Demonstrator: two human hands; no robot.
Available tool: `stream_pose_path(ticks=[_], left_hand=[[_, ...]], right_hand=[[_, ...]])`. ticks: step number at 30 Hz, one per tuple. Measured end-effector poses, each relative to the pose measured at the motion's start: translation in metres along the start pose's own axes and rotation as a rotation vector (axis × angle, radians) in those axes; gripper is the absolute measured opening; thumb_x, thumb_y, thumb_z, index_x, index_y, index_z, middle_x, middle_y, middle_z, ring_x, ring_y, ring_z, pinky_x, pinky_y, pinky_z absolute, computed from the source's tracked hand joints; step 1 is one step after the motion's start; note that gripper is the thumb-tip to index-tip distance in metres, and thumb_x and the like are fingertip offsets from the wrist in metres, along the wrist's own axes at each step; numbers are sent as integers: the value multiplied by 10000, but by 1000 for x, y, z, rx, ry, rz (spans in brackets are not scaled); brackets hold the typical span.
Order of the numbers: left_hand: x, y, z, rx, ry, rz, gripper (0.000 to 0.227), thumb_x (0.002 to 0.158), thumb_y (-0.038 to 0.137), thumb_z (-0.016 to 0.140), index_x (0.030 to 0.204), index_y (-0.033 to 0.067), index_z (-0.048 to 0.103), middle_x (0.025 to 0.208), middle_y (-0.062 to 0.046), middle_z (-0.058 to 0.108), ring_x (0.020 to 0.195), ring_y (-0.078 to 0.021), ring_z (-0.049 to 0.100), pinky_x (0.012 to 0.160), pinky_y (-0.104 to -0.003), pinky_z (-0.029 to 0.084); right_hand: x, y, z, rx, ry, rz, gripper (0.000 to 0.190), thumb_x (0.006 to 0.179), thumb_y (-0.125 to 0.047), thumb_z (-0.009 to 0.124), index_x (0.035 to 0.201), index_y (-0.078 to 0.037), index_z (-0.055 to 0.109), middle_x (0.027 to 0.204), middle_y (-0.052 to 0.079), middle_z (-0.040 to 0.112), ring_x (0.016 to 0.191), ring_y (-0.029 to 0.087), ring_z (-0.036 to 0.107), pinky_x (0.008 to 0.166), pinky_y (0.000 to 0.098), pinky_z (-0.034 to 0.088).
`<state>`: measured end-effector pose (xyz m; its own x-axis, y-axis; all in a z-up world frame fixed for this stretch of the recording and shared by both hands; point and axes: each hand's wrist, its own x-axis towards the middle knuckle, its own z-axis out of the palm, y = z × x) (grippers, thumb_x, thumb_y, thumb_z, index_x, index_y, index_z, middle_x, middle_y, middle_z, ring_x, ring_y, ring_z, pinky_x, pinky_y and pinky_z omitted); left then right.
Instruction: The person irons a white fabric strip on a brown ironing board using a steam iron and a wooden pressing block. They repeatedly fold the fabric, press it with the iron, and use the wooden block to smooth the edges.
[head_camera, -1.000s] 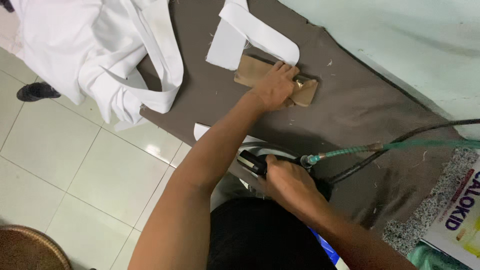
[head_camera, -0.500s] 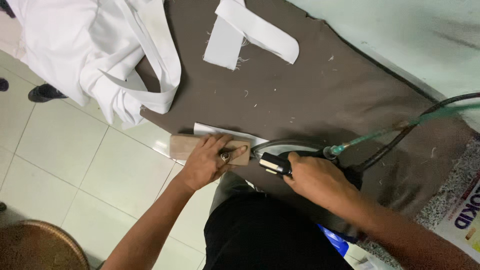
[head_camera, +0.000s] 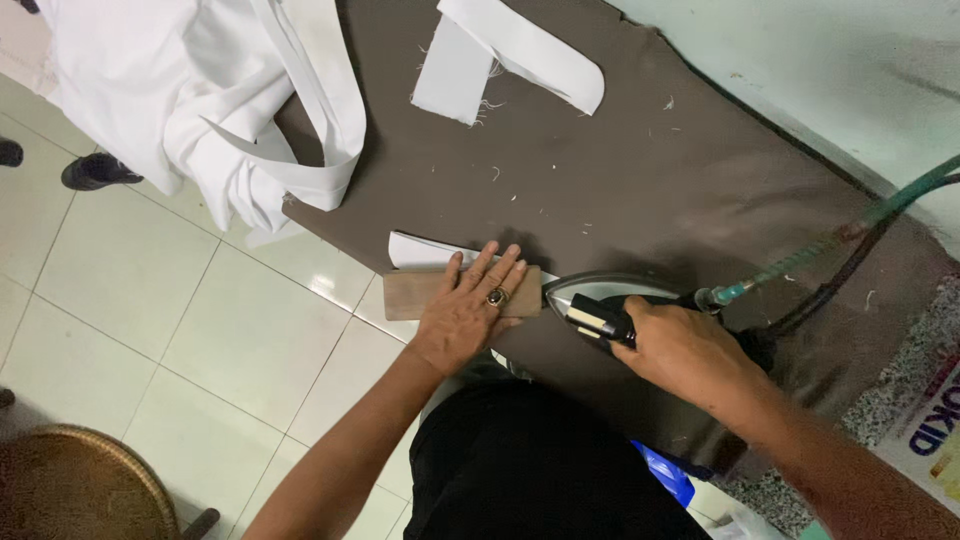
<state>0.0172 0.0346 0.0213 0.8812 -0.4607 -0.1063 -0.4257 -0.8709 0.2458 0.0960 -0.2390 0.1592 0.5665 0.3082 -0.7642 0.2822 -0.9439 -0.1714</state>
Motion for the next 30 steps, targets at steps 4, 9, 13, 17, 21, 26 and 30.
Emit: stream_pose_path(ticks=[4, 9, 13, 17, 21, 26, 30], left_hand=[[8, 17, 0, -14, 29, -20, 829, 994, 539, 537, 1657, 180, 192, 1742, -66, 137, 1596, -319, 121, 1232, -590, 164], [14, 33, 7, -16, 25, -62, 851, 990, 546, 539, 1660, 177, 165, 1747, -64, 95, 1602, -313, 101, 1235, -602, 177], [21, 46, 10, -7, 3, -96, 864, 990, 563, 519, 1665, 187, 132, 1751, -57, 56, 1605, -302, 69, 1245, -597, 161], [29, 63, 2, -46, -58, -173, 820, 1038, 530, 474, 1671, 168, 97, 1750, -81, 29, 1601, -317, 51, 1242, -600, 132], [40, 78, 18, 13, -107, -264, 847, 1056, 551, 421, 1676, 161, -4, 1749, -88, -43, 1605, -320, 12, 1243, -602, 142], [57, 91, 26, 105, 50, -274, 736, 1053, 511, 343, 1663, 155, 134, 1739, -29, 98, 1596, -283, 101, 1218, -592, 210], [69, 89, 23, 71, -44, -179, 758, 1065, 547, 294, 1658, 142, 51, 1739, -43, 24, 1593, -304, 42, 1212, -636, 176]], right_hand=[[-2, 17, 9, -39, 2, 13, 474, 906, -442, 632, 1227, -94, 599, 878, 207, 770, 853, 404, 775, 701, 510, 614], [-12, 29, 11, 36, 111, 7, 492, 965, -375, 616, 1292, -7, 612, 884, 256, 773, 807, 408, 782, 643, 486, 629], [-17, 36, 6, 43, 85, 30, 493, 972, -387, 597, 1300, -19, 601, 890, 242, 773, 835, 395, 783, 671, 486, 629], [-17, 50, 13, 74, 139, 82, 485, 927, -468, 636, 1170, -48, 644, 914, 246, 769, 866, 408, 777, 692, 498, 625], [-20, 56, 14, 243, 226, 173, 538, 916, -415, 718, 1242, 11, 675, 960, 293, 762, 890, 415, 781, 681, 465, 644], [-20, 58, -29, 603, 299, 433, 423, 930, -449, 734, 1062, -57, 642, 878, 180, 712, 802, 316, 680, 709, 457, 530], [-19, 90, -14, 920, 769, 248, 158, 902, -256, 838, 940, -164, 716, 877, -9, 719, 843, 138, 677, 804, 349, 519]])
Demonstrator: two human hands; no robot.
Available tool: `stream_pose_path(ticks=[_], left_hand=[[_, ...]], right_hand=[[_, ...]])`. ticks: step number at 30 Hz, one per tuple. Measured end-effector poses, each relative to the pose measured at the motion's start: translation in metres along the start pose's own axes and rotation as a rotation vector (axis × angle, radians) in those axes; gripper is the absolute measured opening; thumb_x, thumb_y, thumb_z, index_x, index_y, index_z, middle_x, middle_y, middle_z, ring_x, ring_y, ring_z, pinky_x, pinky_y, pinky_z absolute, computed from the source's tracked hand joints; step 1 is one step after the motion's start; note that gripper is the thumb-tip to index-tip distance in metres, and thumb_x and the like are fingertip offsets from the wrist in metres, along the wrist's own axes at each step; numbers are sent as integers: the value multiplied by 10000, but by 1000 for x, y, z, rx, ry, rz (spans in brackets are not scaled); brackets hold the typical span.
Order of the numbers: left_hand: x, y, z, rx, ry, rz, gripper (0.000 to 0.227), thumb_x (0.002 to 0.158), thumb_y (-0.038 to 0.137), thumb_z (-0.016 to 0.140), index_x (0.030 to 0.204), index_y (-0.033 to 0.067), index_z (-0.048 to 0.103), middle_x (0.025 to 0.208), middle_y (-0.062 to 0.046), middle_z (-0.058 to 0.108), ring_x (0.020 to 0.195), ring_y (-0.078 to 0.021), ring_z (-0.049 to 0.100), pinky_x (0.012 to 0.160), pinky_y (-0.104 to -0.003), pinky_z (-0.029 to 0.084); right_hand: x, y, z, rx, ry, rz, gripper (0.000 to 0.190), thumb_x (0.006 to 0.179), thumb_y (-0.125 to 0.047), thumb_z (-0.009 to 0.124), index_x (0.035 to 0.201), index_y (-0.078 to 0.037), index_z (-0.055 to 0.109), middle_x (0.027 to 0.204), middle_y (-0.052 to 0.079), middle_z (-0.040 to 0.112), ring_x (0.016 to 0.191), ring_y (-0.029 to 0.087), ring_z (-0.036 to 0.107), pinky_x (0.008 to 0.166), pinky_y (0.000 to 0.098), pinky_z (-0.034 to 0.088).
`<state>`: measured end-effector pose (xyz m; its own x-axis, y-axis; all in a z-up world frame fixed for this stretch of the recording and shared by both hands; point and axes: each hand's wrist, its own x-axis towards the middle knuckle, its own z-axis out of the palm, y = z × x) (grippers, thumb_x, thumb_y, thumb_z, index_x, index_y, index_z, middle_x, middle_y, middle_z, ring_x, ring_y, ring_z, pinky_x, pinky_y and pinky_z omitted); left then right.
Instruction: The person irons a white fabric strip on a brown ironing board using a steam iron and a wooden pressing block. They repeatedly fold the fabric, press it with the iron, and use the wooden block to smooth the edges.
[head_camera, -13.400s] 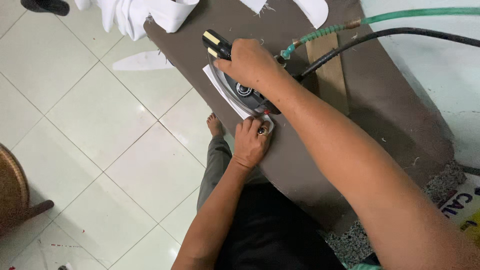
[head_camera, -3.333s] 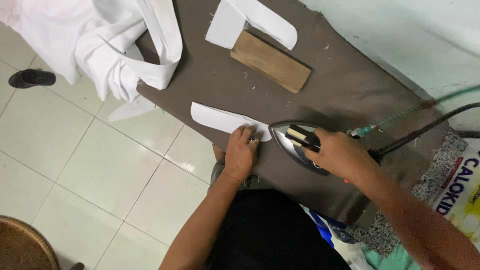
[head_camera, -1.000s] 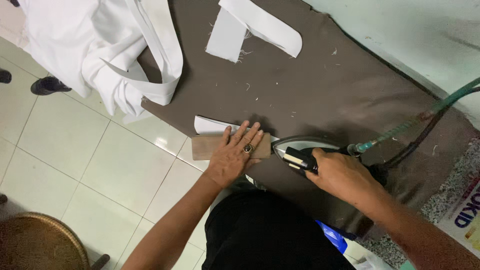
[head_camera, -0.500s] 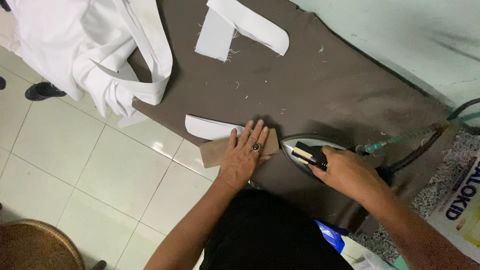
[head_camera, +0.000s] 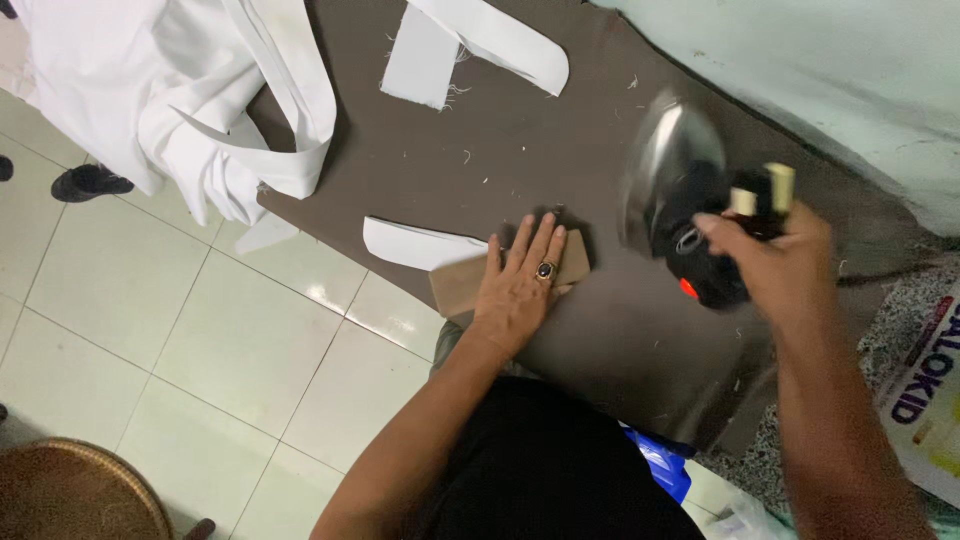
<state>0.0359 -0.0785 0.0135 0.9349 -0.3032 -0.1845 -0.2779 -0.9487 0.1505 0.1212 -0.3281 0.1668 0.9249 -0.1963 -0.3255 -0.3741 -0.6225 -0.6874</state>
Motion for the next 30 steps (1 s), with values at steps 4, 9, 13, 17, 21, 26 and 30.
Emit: stream_pose_path(ticks=[4, 9, 13, 17, 21, 26, 30], left_hand=[[2, -8, -12, -18, -7, 121, 648, 1078, 288, 312, 1662, 172, 59, 1741, -10, 8, 1598, -266, 19, 1238, -600, 148], [4, -6, -14, 46, -15, 216, 849, 1013, 559, 479, 1652, 158, 88, 1737, -60, 86, 1591, -301, 82, 1217, -603, 202], [8, 14, -2, 54, -21, 109, 799, 1040, 598, 337, 1654, 159, 76, 1737, -82, 34, 1595, -295, 32, 1224, -613, 184], [4, 20, -14, -5, -16, 145, 798, 1042, 618, 288, 1647, 129, 111, 1729, -110, 89, 1592, -320, 68, 1222, -611, 193], [-9, 17, 1, -422, 257, 260, 733, 1047, 600, 369, 1615, 142, 294, 1645, -94, 356, 1581, -285, 272, 1274, -548, 263], [-26, -29, 3, -738, 778, 17, 344, 1022, 175, 540, 1324, 25, 607, 1304, -178, 643, 1335, -415, 556, 1135, -531, 462], [-61, -84, 10, -615, 774, -348, 429, 1021, 28, 552, 1436, -44, 471, 1463, -283, 506, 1406, -500, 430, 1183, -597, 334]], right_hand=[[4, 57, 14, 300, 82, -151, 177, 927, -129, 799, 958, -176, 631, 971, -25, 671, 934, 137, 653, 874, 339, 550], [-5, 92, 24, 349, 229, -92, 140, 981, -171, 798, 993, -158, 659, 1024, -19, 697, 955, 100, 656, 916, 283, 546], [-23, 73, 18, 352, 136, -172, 94, 1033, -134, 730, 1043, -143, 637, 1137, 13, 691, 1106, 136, 657, 1056, 354, 533], [-57, 84, 5, -239, 19, 118, 443, 1003, -407, 696, 1263, -48, 708, 1142, 161, 736, 1040, 344, 681, 852, 495, 506], [-76, 89, 49, -269, 9, -602, 79, 940, -137, 811, 951, -61, 792, 861, 157, 766, 854, 364, 749, 708, 425, 571], [-38, 4, 137, -269, -68, -1268, 228, 936, -253, 757, 1111, -108, 764, 1126, 137, 737, 964, 330, 712, 799, 448, 560], [-18, -10, 189, -342, -350, -1501, 574, 849, -558, 755, 1267, -168, 699, 1253, 173, 622, 989, 364, 636, 794, 471, 506]])
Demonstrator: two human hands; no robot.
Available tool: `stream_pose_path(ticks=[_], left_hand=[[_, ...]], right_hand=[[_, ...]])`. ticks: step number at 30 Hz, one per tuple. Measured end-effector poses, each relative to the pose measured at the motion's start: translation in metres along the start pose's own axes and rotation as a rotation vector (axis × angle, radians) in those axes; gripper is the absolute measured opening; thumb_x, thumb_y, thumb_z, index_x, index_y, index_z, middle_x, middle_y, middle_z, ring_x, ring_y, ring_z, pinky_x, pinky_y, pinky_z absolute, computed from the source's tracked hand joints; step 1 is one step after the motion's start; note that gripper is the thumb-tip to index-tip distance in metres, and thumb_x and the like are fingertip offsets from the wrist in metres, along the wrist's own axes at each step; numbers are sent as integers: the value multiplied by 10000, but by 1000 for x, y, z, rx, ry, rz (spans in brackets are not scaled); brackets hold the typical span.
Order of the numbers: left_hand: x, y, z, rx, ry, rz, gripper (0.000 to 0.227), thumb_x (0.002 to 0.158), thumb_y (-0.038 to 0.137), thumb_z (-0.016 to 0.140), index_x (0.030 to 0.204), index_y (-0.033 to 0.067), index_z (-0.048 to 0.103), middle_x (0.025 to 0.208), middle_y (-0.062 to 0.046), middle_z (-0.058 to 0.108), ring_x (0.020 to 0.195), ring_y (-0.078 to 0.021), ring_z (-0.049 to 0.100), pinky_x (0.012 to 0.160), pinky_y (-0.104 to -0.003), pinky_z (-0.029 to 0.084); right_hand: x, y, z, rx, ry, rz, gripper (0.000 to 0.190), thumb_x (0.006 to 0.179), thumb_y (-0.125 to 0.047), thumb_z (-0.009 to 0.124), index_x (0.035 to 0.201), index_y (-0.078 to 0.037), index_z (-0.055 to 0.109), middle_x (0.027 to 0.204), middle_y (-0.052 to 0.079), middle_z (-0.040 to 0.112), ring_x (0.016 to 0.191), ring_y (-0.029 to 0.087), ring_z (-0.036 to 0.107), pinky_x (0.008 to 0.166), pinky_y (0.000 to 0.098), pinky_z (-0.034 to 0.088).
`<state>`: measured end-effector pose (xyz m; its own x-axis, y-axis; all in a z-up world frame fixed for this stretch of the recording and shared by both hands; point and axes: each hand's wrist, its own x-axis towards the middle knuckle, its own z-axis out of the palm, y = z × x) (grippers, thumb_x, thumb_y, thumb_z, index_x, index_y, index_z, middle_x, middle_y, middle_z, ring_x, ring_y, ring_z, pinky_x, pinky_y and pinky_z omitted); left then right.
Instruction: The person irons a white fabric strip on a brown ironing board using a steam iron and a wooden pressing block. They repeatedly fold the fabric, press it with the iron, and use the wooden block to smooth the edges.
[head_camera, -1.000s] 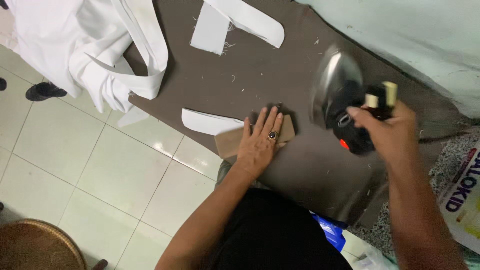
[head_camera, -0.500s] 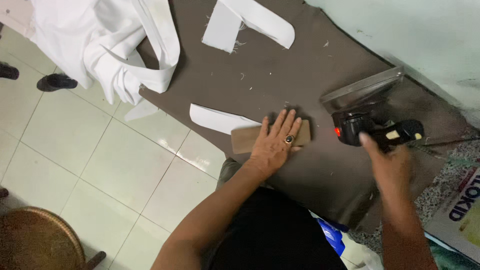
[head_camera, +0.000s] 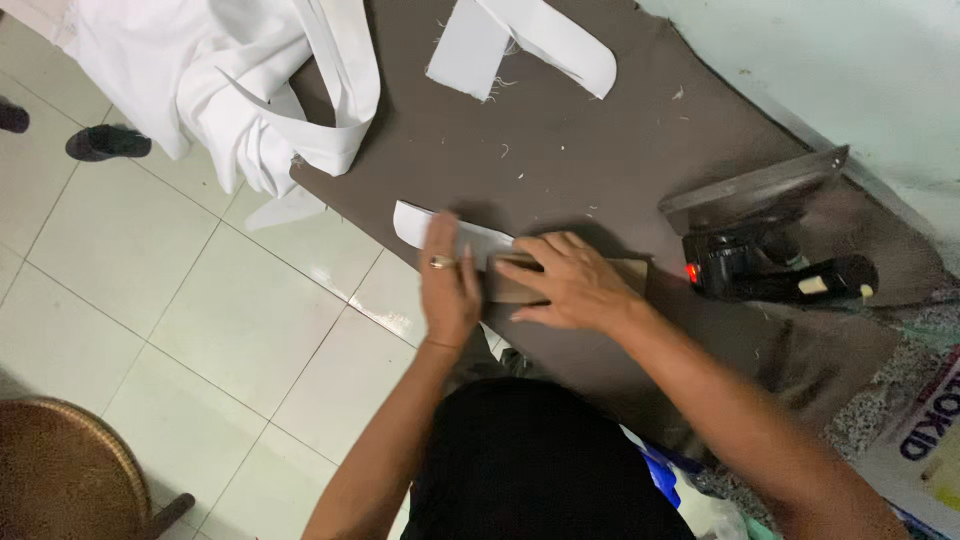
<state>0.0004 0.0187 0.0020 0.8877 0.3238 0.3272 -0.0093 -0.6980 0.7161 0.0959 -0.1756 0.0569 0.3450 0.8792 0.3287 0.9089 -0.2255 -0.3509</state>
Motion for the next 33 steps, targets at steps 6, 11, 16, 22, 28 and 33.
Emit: stream_pose_path(ticks=[6, 11, 16, 22, 28, 33], left_hand=[[-15, -43, -20, 533, -264, -101, 745, 1094, 525, 416, 1661, 92, 201, 1727, -174, 152, 1594, -339, 127, 1196, -657, 75], [-17, -51, -22, 560, -271, -104, 726, 1088, 545, 392, 1659, 132, 219, 1732, -129, 164, 1599, -284, 135, 1214, -621, -30], [-14, -61, -28, 558, -266, -49, 686, 1099, 512, 394, 1662, 164, 215, 1734, -96, 163, 1599, -257, 127, 1218, -604, -66], [-11, -74, -33, 579, -263, -45, 631, 1097, 494, 432, 1641, 206, 292, 1729, -42, 209, 1594, -245, 161, 1220, -622, -10], [-12, -75, -39, 553, -304, -32, 616, 1105, 484, 402, 1652, 242, 255, 1738, -7, 172, 1593, -241, 159, 1225, -613, 28], [-3, -66, -55, 519, -508, -81, 686, 1091, 522, 374, 1675, 265, 122, 1756, -21, 62, 1606, -265, 63, 1224, -639, 42]], right_hand=[[-1, 12, -2, -73, -19, -25, 579, 839, -478, 799, 1325, -191, 672, 1127, 117, 626, 903, 316, 627, 699, 419, 489], [-7, 20, 2, -71, -59, 0, 574, 880, -505, 751, 1367, -215, 657, 1148, 108, 624, 928, 308, 626, 702, 406, 486], [8, 16, 9, -84, -82, -1, 587, 879, -492, 755, 1378, -209, 633, 1156, 119, 605, 966, 314, 633, 726, 412, 506], [24, 10, 20, -94, -65, -19, 560, 874, -491, 763, 1335, -192, 652, 1146, 129, 595, 957, 326, 631, 713, 430, 496], [30, -3, 25, -148, -9, 8, 567, 883, -506, 738, 1354, -204, 651, 1121, 128, 595, 928, 321, 632, 728, 419, 511], [1, -6, 42, -201, 37, 200, 656, 851, -503, 775, 1406, -183, 633, 1148, 141, 604, 962, 327, 646, 739, 426, 525]])
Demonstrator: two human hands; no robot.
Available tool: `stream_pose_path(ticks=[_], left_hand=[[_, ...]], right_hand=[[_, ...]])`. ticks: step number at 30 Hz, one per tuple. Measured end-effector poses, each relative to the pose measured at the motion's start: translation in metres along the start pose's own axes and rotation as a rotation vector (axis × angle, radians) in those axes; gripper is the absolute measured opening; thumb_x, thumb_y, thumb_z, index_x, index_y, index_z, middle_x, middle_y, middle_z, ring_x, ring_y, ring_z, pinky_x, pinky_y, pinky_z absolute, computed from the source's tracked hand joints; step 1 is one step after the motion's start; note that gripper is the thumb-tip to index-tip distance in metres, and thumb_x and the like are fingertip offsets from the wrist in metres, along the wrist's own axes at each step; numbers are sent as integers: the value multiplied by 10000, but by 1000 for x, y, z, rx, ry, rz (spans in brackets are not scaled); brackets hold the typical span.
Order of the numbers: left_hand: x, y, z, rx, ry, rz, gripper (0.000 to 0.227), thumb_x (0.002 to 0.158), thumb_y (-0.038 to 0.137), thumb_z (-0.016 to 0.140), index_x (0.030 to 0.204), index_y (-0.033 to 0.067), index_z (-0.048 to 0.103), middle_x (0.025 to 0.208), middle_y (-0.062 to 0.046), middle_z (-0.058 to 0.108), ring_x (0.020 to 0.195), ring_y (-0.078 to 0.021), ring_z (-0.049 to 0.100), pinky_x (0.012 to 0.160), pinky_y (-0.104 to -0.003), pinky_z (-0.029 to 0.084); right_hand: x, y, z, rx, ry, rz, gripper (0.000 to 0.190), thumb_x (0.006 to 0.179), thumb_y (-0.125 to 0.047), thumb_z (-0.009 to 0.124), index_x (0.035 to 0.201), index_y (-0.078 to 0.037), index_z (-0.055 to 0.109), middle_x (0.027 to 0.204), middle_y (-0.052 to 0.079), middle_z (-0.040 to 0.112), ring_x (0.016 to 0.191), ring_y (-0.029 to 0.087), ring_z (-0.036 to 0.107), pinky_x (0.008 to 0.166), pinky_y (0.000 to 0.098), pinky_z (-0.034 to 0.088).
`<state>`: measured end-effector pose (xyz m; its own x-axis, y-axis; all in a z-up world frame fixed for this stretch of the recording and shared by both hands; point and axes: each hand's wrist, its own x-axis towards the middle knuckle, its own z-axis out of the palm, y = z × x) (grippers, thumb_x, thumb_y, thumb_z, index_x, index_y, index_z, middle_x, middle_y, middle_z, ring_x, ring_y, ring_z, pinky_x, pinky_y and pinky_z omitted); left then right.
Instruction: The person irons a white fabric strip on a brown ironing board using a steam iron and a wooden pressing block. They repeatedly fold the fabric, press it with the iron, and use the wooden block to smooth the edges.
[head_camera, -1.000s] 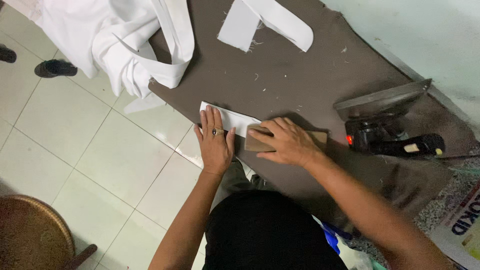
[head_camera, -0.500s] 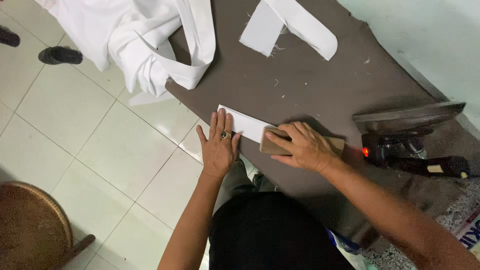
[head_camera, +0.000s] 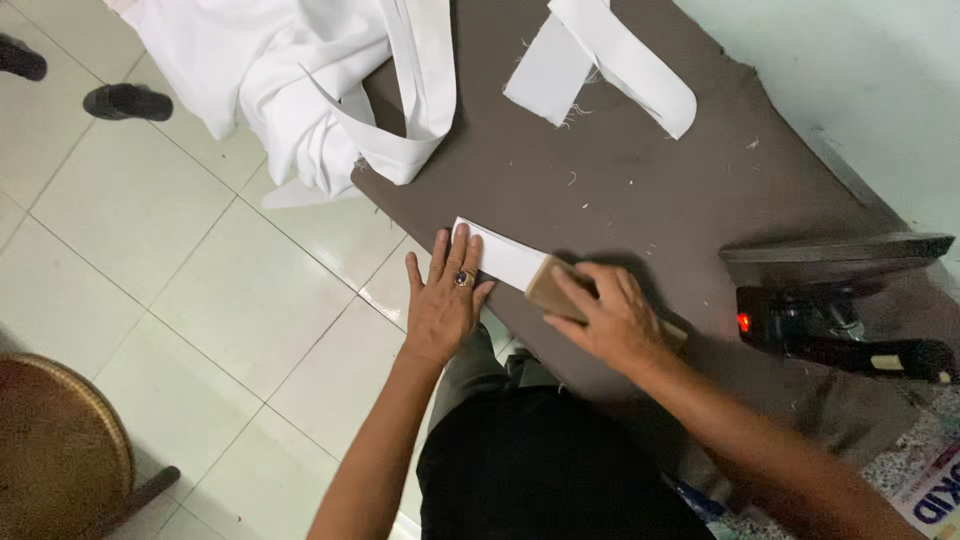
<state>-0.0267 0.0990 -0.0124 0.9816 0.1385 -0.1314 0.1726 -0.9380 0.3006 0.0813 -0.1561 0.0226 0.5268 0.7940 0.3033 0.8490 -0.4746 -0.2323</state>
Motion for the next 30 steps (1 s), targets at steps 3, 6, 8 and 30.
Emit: stream_pose_path(ticks=[3, 6, 8, 30], left_hand=[[0, 2, -11, 2, -53, 193, 630, 1079, 413, 464, 1640, 247, 228, 1736, -134, 104, 1593, -369, 106, 1196, -711, 182], [1, 25, -4, -7, 111, 630, 441, 996, 258, 568, 1420, 136, 570, 1633, -203, 360, 1543, -384, 307, 1177, -644, 312], [4, 31, 19, -8, 115, 722, 457, 1050, 245, 514, 1464, 50, 504, 1594, -213, 413, 1523, -401, 323, 1215, -600, 308], [55, 73, -113, -876, -669, 182, 589, 818, 391, 826, 1313, 100, 695, 940, -164, 762, 870, -324, 738, 792, -445, 581]], right_hand=[[40, 26, -4, -34, -27, 186, 665, 864, -462, 805, 1424, -149, 629, 1162, 180, 612, 1010, 386, 659, 790, 486, 550], [98, 81, -3, 21, -101, 281, 708, 942, -476, 776, 1513, -118, 556, 1250, 241, 571, 1109, 457, 596, 886, 550, 496], [114, 86, -23, 50, -58, 266, 626, 997, -423, 726, 1497, -74, 581, 1340, 262, 507, 1198, 463, 519, 959, 568, 443], [-17, 16, -91, 1077, 42, 690, 444, 855, -86, 824, 1277, -27, 700, 918, 168, 775, 838, 199, 696, 779, 352, 546]])
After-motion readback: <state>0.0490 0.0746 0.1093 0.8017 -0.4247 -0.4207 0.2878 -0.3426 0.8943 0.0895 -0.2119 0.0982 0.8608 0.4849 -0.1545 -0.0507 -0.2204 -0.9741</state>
